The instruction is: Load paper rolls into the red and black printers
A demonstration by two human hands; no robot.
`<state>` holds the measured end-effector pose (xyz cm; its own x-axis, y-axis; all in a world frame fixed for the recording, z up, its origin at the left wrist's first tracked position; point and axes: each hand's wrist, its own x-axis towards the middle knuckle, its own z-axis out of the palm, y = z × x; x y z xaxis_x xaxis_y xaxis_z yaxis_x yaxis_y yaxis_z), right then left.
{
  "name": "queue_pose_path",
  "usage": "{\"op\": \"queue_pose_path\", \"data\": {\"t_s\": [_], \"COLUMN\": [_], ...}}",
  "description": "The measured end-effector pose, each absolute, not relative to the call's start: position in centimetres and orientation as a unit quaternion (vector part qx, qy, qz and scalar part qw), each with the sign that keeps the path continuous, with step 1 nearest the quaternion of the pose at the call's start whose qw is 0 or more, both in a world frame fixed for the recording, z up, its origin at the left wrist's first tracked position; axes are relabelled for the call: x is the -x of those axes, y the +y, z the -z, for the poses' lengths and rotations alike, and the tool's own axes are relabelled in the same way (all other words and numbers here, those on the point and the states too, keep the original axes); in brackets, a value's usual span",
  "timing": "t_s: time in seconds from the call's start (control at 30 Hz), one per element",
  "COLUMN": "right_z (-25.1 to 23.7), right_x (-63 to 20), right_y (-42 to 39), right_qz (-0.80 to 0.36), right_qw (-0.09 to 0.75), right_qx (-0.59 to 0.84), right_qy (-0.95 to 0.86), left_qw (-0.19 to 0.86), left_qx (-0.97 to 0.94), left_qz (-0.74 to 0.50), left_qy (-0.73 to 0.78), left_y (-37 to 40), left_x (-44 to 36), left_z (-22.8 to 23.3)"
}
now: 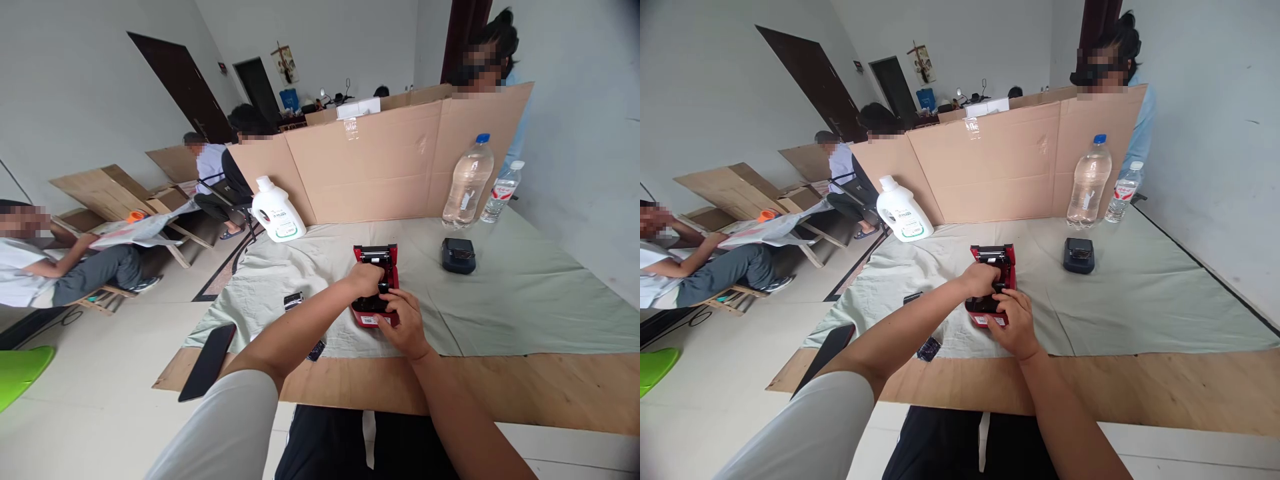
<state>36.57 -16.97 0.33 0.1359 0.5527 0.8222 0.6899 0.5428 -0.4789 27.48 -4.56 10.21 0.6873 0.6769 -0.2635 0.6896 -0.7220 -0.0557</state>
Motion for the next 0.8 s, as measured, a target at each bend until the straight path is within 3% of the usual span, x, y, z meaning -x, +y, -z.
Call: {"op": "queue_pose_path", "data": {"t_s": [0.23,0.5,0.67,0.8], "right_z": [0.2,0.2,0.1,-0.1], "right_x": [-36.6,-36.5,-36.5,-36.4], "right_y": [-16.7,-16.7,-16.9,-16.9], "right_qz": [0.081,0.103,0.099,0.105], "right_qw": [0.543,0.523,0.528,0.537], "right_qx": [0.504,0.51,0.513,0.514], "right_qy": [-0.667,-0.674,-0.669,-0.66], "left_qw": [0.024,0.068,0.145,0.133], "left_qx": [-0.914,-0.918,-0.907,-0.862], "left_qz": [0.155,0.058,-0.143,-0.33], "left_qy": [0.374,0.386,0.368,0.362], "left_y": [-4.3,-4.0,-4.6,-4.1], "left_x": [-28.2,-27.1,-24.6,-23.0], "left_z": [-9.4,-8.0,-10.0,-10.1]}}
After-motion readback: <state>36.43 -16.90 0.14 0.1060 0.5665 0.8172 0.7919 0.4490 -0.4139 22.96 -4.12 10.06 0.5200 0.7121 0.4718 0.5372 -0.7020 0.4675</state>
